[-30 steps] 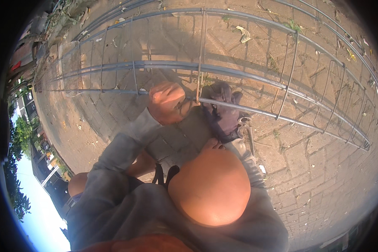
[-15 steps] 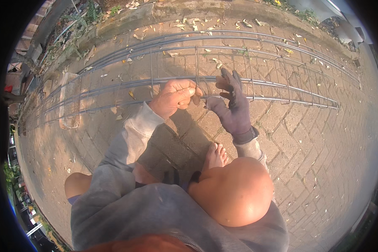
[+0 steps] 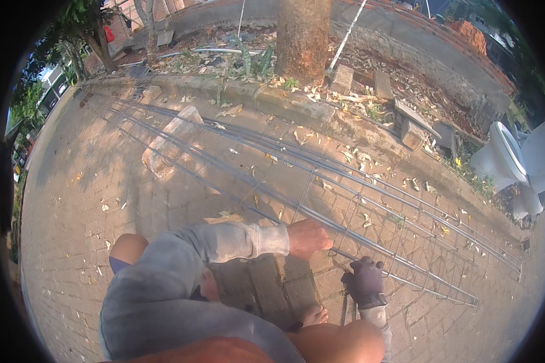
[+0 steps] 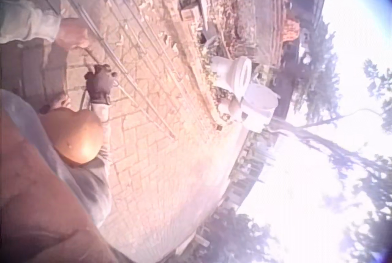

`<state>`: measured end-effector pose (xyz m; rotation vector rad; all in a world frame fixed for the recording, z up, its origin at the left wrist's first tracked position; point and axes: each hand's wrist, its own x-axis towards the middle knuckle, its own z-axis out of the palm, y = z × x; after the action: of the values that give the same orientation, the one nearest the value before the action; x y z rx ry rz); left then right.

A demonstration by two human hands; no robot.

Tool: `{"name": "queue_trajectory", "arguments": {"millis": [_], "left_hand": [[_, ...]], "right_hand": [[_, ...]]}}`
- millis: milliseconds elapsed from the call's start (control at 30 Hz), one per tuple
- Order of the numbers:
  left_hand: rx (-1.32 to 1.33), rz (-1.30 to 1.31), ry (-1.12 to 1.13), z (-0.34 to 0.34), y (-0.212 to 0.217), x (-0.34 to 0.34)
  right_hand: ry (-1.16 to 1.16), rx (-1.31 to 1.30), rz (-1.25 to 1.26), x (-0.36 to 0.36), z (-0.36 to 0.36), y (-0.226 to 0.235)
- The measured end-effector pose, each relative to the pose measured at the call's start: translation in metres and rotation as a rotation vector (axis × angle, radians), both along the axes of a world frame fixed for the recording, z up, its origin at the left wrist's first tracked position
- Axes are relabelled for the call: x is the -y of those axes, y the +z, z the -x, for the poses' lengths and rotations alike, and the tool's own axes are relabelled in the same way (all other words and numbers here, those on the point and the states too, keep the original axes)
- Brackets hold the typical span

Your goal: The person assembles a rebar mesh on a paved outdoor area by tying intersecting steel bars with wire using pliers. They position the bars, wrap wire around intersections, and twist the wire to secure the grid.

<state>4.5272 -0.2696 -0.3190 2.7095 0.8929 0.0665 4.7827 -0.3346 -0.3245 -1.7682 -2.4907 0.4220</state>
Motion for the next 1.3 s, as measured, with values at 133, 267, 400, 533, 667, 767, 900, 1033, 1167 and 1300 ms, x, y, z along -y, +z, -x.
{"name": "queue_trajectory", "arguments": {"millis": [133, 267, 400, 533, 667, 767, 900, 1033, 1167, 1300], "left_hand": [[0.086, 0.15, 0.114, -0.01, -0.015, 0.013], [0.366, 0.255, -0.012, -0.03, -0.036, 0.027], [0.211, 0.015, -0.267, -0.011, -0.066, 0.046], [0.297, 0.157, -0.218, -0.015, -0.078, 0.049], [0.26, 0.157, 0.274, -0.044, -0.067, 0.025], [0.087, 0.229, 0.503, -0.052, -0.066, 0.011], [0.148, 0.249, 0.558, -0.05, -0.084, 0.012], [0.158, 0.179, 0.554, -0.048, -0.099, 0.014], [0.148, 0.176, 0.537, -0.047, -0.095, 0.014], [0.345, 0.256, 0.556, -0.045, -0.085, 0.006]], "right_hand": [[-0.072, -0.025, -0.321, 0.022, 0.011, 0.002], [-0.543, -1.12, 0.469, 0.052, 0.019, -0.032], [-0.211, -0.854, 0.219, 0.077, 0.013, -0.076], [-0.318, -1.084, 0.345, 0.1, 0.008, -0.099], [-0.878, -1.179, 0.479, 0.116, -0.021, -0.12], [-1.147, -1.281, 0.421, 0.119, -0.032, -0.147], [-0.894, -1.397, 0.215, 0.096, -0.019, -0.178], [-0.795, -1.249, 0.217, 0.062, 0.009, -0.182], [-0.675, -1.528, 0.273, 0.033, 0.041, -0.176], [-0.791, -1.755, 0.371, 0.022, 0.059, -0.169]]}}
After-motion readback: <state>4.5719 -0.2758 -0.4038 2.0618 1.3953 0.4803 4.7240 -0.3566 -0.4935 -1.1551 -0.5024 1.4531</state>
